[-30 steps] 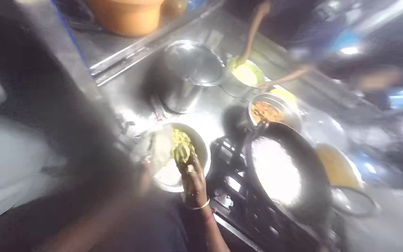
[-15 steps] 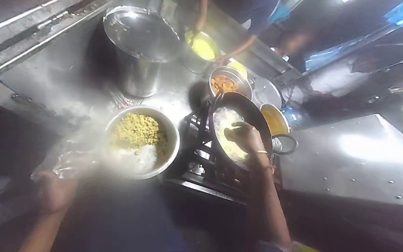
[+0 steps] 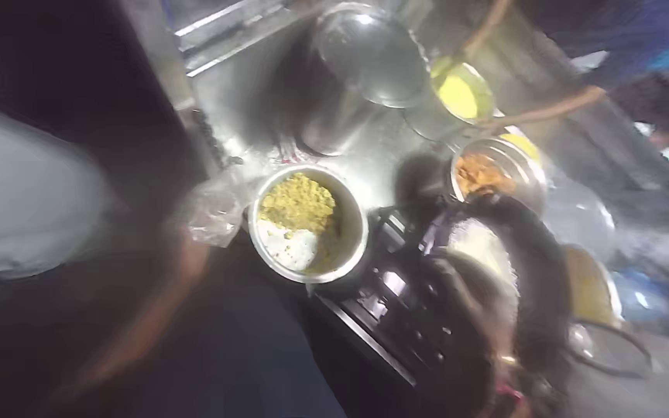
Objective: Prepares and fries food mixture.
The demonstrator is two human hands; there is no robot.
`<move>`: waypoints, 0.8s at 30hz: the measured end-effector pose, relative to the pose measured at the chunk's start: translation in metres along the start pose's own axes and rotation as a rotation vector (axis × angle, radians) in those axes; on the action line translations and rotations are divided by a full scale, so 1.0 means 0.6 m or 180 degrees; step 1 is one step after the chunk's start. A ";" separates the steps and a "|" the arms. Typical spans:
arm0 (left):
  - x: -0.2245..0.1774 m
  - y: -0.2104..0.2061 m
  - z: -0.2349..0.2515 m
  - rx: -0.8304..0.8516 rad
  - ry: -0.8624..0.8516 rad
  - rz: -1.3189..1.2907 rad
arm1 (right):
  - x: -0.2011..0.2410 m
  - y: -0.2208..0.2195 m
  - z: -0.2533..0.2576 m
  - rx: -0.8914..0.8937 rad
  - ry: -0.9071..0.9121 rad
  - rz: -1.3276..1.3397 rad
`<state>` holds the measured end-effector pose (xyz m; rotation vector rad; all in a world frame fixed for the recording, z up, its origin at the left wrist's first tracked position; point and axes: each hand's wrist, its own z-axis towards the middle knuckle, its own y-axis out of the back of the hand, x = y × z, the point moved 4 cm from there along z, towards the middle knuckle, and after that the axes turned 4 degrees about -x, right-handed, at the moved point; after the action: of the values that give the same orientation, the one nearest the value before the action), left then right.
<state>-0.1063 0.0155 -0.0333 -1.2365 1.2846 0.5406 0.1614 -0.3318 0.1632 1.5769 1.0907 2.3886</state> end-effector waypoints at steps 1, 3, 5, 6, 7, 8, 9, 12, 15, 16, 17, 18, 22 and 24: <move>-0.004 -0.006 -0.002 -0.0051 0.0046 -0.0036 | -0.014 -0.071 0.007 0.0551 -0.0109 -0.0038; -0.011 -0.014 -0.006 0.0006 0.0093 -0.0062 | -0.034 -0.234 0.019 0.1787 -0.0410 -0.0279; -0.017 -0.016 -0.008 0.0130 0.0099 -0.0093 | -0.045 -0.377 0.024 0.2873 -0.0470 -0.0911; -0.022 -0.015 -0.010 0.0140 0.0075 -0.0080 | -0.049 -0.432 0.022 0.3290 -0.0307 -0.1293; -0.026 -0.010 -0.015 0.0076 0.0034 -0.0088 | -0.055 -0.476 0.015 0.3591 -0.0089 -0.1690; -0.033 -0.005 -0.018 -0.0018 -0.0012 -0.0101 | -0.057 -0.510 0.011 0.3741 0.0089 -0.1955; -0.040 0.003 -0.016 -0.0111 -0.0071 -0.0092 | -0.056 -0.536 0.012 0.3730 0.0224 -0.2078; -0.055 0.046 -0.018 -0.0360 -0.0212 0.0011 | -0.037 -0.579 0.017 0.3258 0.0320 -0.1987; -0.054 0.091 -0.028 -0.0458 -0.0264 0.0086 | -0.042 -0.586 0.025 0.2680 0.0182 -0.1659; -0.054 0.103 -0.032 -0.0525 -0.0281 0.0064 | -0.047 -0.584 0.027 0.2543 0.0113 -0.1557; -0.055 0.113 -0.034 -0.0610 -0.0307 0.0040 | -0.048 -0.579 0.032 0.2400 0.0062 -0.1418; -0.057 0.120 -0.037 -0.0698 -0.0332 0.0009 | -0.048 -0.575 0.037 0.2233 0.0061 -0.1298; -0.064 0.132 -0.057 -0.1041 -0.0383 0.0049 | -0.061 -0.582 0.062 0.1938 0.0201 -0.1375; -0.090 0.099 -0.079 -0.1294 0.0082 0.0373 | -0.072 -0.592 0.075 0.1950 0.0294 -0.1668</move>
<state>-0.1923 0.0093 0.0018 -1.5094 1.3139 0.9055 0.1104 -0.0630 -0.0716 1.0820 2.0877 1.8798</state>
